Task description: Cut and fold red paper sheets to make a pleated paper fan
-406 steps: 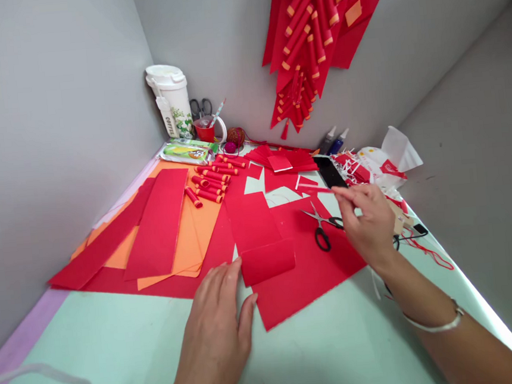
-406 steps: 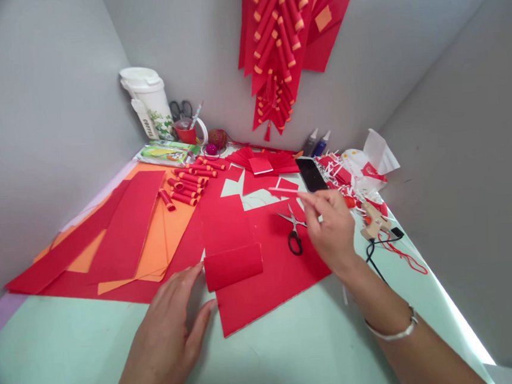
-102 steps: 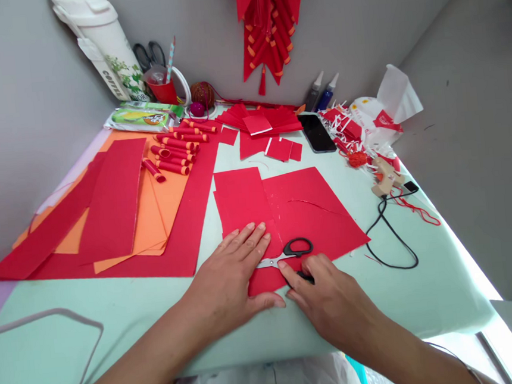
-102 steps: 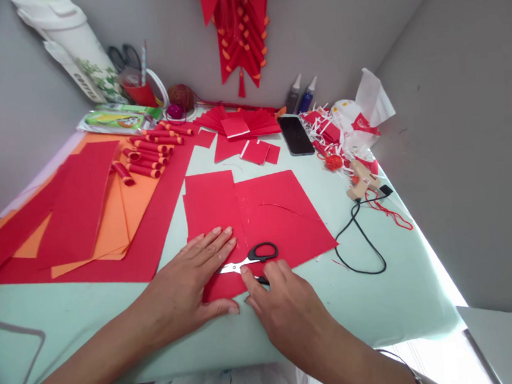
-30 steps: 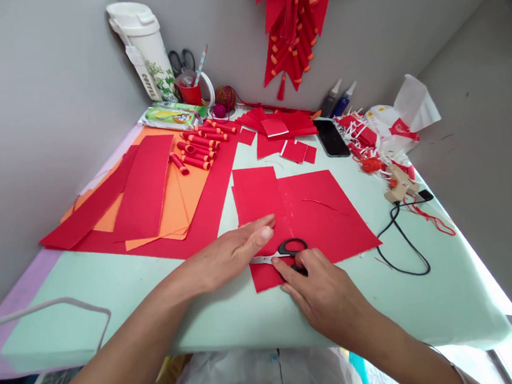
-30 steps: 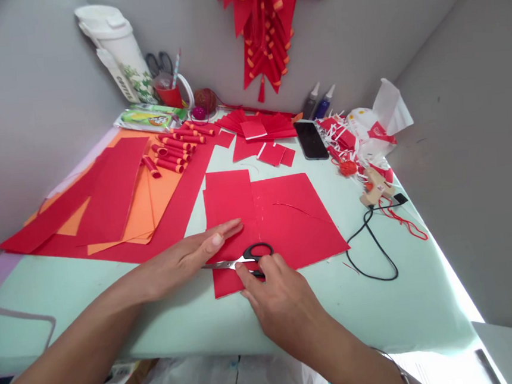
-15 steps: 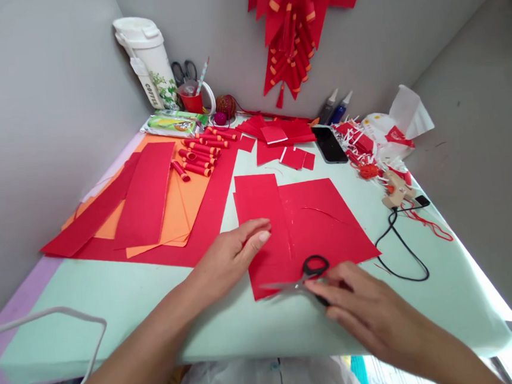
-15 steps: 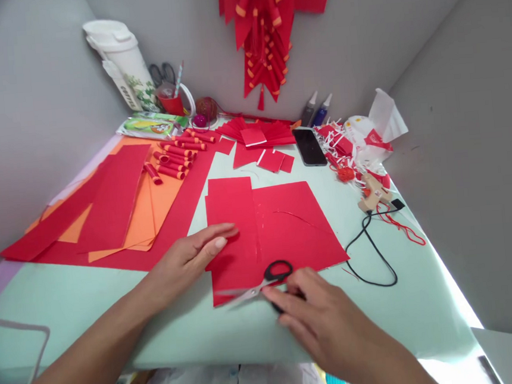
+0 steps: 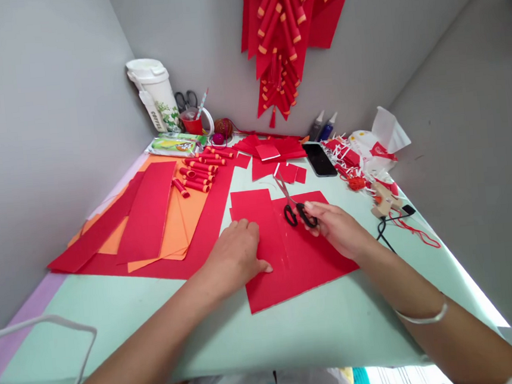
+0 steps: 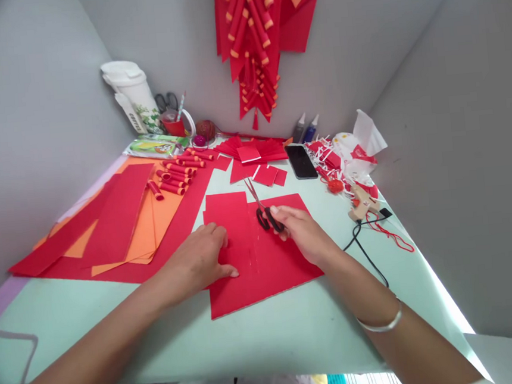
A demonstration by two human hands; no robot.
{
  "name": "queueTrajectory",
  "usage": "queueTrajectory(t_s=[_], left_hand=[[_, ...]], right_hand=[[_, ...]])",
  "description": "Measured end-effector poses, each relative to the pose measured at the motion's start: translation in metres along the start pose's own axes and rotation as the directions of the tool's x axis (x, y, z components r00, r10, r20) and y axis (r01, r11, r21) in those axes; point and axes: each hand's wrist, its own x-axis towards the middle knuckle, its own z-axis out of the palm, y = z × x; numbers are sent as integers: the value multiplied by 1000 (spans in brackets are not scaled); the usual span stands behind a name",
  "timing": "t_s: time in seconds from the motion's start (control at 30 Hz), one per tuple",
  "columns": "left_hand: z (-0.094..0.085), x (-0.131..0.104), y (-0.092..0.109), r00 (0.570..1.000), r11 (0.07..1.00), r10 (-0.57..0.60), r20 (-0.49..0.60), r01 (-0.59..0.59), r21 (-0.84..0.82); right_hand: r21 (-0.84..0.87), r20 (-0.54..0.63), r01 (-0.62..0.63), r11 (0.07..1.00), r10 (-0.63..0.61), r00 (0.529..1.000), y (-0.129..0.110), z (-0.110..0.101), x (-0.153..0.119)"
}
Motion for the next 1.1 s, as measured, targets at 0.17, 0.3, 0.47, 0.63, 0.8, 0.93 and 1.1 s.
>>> queueTrajectory(t_s=[0.17, 0.3, 0.47, 0.63, 0.8, 0.93, 1.1], left_hand=[[-17, 1, -13, 997, 937, 6, 78, 22, -349], [-42, 4, -14, 998, 551, -40, 46, 61, -833], [-48, 15, -19, 994, 246, -101, -29, -4, -969], [-30, 17, -30, 995, 140, -100, 25, 39, -989], [-26, 16, -37, 996, 120, -84, 28, 38, -992], [-26, 18, -39, 996, 115, -84, 39, 48, -992], [-25, 18, -41, 992, 107, -117, 57, 69, -992]], right_hand=[[6, -75, 54, 999, -54, 996, 12, 3, 11], [33, -66, 87, 996, -85, 994, 17, 7, 8], [105, 39, 80, 991, -84, 996, 12, 14, 0], [70, 141, 62, 996, -71, 988, 9, 16, -6], [140, 250, -28, 990, -8, 968, 9, 16, -6], [161, 311, -99, 982, 45, 949, 12, 16, -7], [159, 236, -47, 986, 9, 972, 15, 16, -5]])
